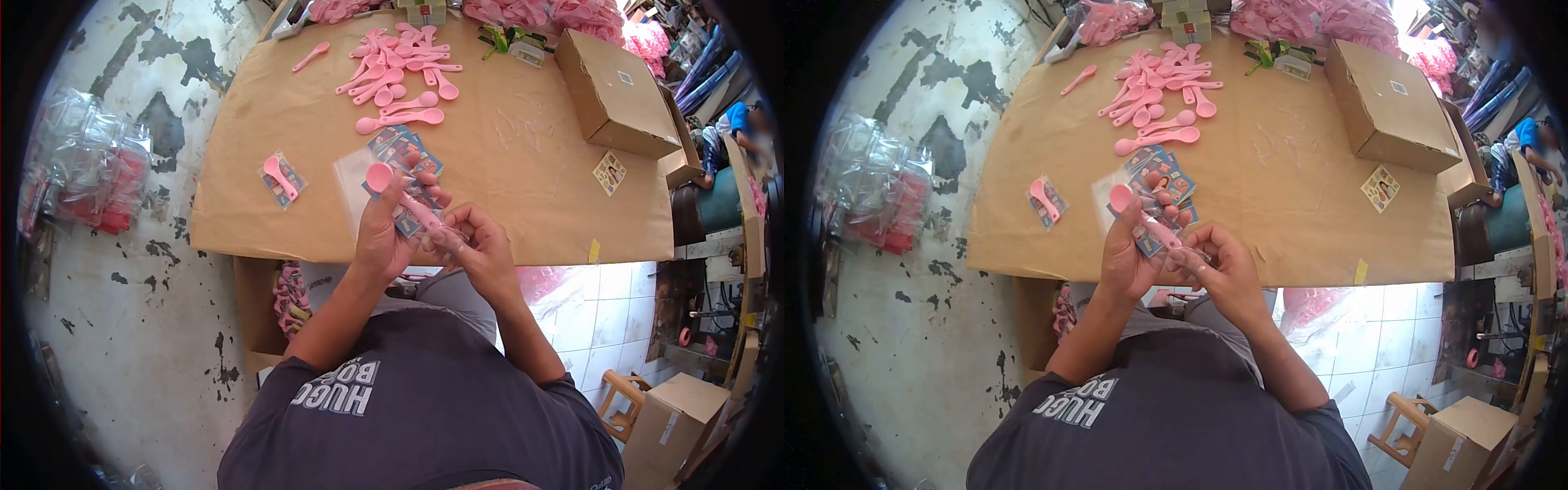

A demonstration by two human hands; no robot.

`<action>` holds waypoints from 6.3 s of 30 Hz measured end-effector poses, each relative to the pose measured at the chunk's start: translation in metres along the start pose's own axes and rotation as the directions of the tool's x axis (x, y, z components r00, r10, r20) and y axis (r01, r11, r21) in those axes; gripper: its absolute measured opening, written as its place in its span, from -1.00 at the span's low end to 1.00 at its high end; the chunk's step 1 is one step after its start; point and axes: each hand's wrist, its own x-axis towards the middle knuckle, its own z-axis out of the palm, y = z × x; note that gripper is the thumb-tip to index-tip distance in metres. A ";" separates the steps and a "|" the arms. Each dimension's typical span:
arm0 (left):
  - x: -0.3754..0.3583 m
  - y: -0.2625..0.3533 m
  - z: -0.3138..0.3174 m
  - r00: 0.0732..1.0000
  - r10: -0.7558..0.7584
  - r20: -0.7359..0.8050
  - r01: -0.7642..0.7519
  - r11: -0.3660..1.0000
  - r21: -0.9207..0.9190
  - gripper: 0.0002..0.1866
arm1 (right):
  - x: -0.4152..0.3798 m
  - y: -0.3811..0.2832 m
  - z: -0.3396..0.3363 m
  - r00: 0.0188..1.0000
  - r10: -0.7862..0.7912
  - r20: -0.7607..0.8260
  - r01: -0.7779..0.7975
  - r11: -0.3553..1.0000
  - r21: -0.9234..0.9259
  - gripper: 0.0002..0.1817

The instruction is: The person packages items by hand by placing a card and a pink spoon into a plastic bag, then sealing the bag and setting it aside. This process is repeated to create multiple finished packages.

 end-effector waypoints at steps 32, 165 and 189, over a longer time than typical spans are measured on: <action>-0.031 0.066 -0.019 0.971 -0.234 0.047 0.238 0.967 -0.090 -0.41 | 0.017 -0.013 0.045 0.671 -0.645 0.366 0.543 0.091 -0.835 -0.45; -0.044 0.082 -0.036 0.998 0.058 0.011 -0.049 0.708 0.704 -0.62 | 0.044 0.005 0.047 0.965 -0.258 -0.044 0.234 0.927 -0.294 -0.84; -0.051 0.086 -0.048 0.985 0.068 0.161 -0.140 0.860 0.491 -0.87 | 0.032 -0.014 0.048 0.939 -0.332 0.086 0.343 0.893 -0.291 -0.96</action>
